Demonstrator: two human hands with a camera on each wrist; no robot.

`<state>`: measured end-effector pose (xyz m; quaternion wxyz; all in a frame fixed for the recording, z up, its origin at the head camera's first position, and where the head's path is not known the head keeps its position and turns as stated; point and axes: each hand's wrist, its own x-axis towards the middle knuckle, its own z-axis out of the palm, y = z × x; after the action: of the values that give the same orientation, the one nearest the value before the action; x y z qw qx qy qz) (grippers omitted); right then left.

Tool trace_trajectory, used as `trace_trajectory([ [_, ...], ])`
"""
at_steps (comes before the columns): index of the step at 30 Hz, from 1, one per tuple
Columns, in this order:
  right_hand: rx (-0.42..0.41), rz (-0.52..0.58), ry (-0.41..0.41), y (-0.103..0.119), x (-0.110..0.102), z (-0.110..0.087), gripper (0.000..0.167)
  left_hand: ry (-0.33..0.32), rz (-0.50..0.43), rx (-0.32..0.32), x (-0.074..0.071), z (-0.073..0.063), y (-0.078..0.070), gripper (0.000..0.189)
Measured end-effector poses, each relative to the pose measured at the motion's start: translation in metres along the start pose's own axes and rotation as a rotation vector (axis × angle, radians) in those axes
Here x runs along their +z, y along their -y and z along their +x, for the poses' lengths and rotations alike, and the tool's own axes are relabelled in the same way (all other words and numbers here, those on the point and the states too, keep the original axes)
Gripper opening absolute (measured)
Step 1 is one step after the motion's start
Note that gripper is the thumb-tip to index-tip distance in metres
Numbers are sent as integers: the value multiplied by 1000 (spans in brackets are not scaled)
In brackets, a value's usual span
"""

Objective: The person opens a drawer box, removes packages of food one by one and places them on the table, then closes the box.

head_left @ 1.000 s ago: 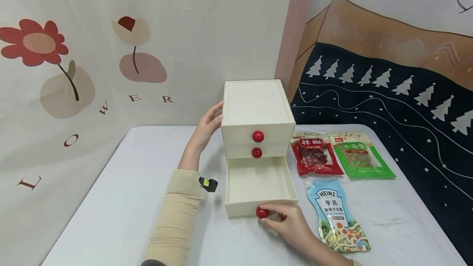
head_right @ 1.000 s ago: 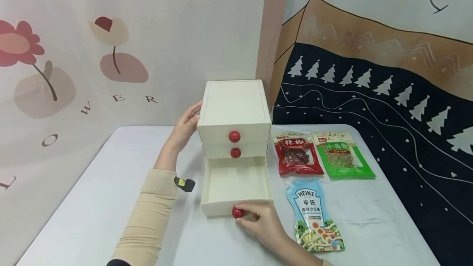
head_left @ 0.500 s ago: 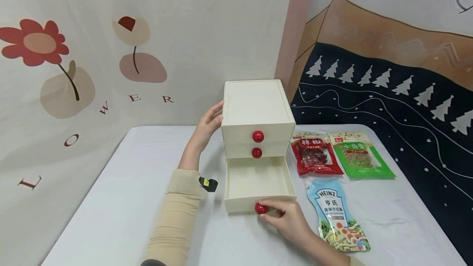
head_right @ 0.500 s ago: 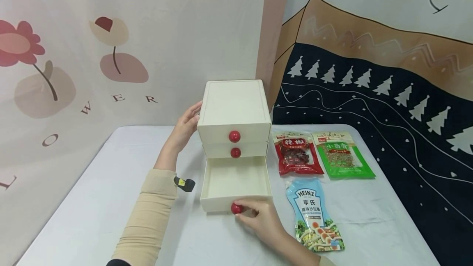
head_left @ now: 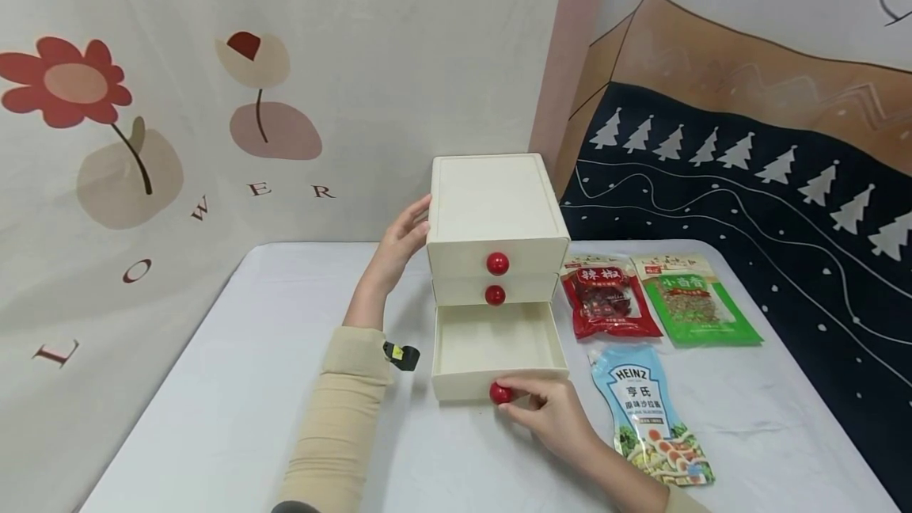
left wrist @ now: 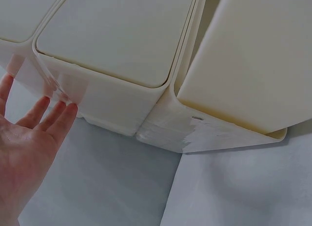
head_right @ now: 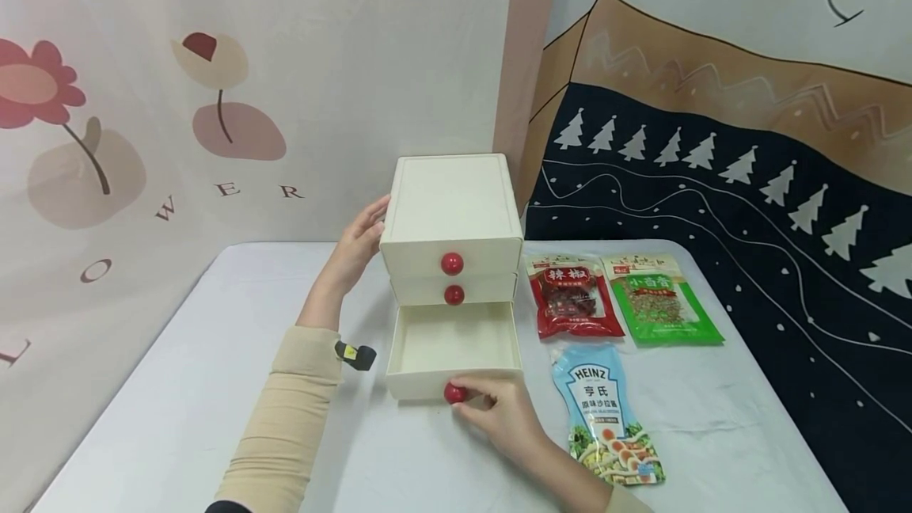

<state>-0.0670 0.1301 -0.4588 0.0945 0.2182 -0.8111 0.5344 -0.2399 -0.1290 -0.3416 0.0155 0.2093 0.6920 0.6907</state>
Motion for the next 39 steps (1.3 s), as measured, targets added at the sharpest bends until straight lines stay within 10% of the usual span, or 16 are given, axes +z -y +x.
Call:
trace_trajectory([
  [39, 204, -29, 40, -6, -3, 29, 28, 10, 9, 18, 1, -1, 0, 56],
])
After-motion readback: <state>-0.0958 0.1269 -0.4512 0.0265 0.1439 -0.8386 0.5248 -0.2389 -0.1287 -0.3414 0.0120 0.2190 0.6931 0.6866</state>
